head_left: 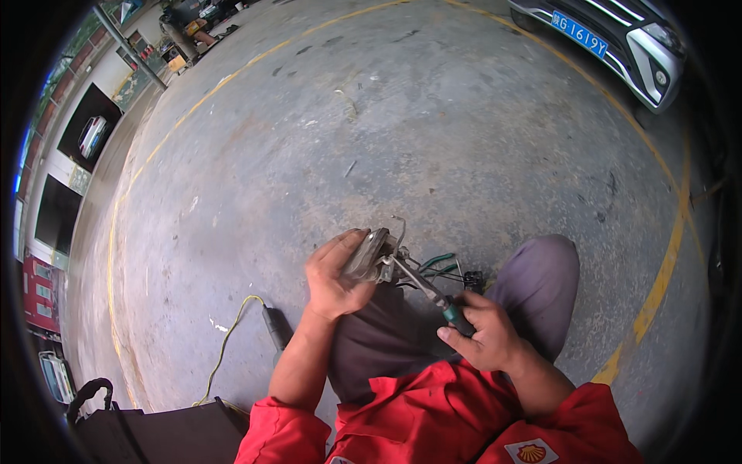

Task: The person sits on the floor and uses a screwdriver and pliers to disassemble and manipulate a small mechanical component. They remove parts, adjust internal pieces, and reassemble the component.

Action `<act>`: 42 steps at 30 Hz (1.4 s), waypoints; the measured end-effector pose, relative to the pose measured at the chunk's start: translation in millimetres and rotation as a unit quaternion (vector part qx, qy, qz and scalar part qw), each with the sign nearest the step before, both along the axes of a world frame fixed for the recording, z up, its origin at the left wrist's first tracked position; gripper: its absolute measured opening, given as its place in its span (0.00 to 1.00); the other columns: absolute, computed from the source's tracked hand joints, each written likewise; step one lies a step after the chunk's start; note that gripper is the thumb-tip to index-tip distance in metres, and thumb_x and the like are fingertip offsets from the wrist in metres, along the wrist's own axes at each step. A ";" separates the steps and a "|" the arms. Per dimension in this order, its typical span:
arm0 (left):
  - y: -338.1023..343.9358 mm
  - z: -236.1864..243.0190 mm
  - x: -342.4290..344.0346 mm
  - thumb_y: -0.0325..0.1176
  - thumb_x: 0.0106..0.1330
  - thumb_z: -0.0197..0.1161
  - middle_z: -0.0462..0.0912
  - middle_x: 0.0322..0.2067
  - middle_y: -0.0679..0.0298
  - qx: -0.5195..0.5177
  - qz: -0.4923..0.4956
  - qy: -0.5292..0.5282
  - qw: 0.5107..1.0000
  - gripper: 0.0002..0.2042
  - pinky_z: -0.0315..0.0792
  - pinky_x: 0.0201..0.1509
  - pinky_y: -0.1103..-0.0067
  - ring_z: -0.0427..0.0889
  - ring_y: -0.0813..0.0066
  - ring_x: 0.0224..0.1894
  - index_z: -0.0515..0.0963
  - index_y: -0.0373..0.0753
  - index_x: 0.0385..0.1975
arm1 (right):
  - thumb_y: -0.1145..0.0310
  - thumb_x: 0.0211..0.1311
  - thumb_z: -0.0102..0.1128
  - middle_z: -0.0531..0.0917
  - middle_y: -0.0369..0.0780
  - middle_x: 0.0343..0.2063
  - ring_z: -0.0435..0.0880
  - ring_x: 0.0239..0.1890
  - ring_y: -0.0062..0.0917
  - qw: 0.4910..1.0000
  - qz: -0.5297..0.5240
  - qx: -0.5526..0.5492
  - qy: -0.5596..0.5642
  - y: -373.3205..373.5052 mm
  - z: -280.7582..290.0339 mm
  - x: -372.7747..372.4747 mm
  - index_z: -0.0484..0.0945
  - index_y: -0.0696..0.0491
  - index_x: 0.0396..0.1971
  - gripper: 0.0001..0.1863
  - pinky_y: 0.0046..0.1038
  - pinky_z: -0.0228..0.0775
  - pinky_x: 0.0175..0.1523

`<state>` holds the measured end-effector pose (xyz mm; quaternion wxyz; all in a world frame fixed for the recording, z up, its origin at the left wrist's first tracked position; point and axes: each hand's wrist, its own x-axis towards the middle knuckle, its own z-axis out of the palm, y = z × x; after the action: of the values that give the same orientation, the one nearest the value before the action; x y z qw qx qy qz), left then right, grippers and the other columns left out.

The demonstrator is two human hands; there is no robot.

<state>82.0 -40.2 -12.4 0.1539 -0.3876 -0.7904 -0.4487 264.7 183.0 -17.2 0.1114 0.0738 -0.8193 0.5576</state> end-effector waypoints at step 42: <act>-1.0 -11.6 -12.7 0.31 0.47 0.70 0.86 0.47 0.43 -0.041 -0.037 -0.003 0.998 0.27 0.80 0.55 0.62 0.88 0.44 0.47 0.82 0.29 0.50 | 0.71 0.62 0.69 0.80 0.40 0.29 0.80 0.33 0.25 0.994 -0.057 -0.070 -0.062 66.5 18.4 32.4 0.80 0.58 0.31 0.07 0.30 0.73 0.43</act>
<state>69.3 -41.3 -24.1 0.1191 -0.4216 -0.7935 -0.4225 297.1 249.5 1.2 0.0976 -0.0159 -0.7862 0.6101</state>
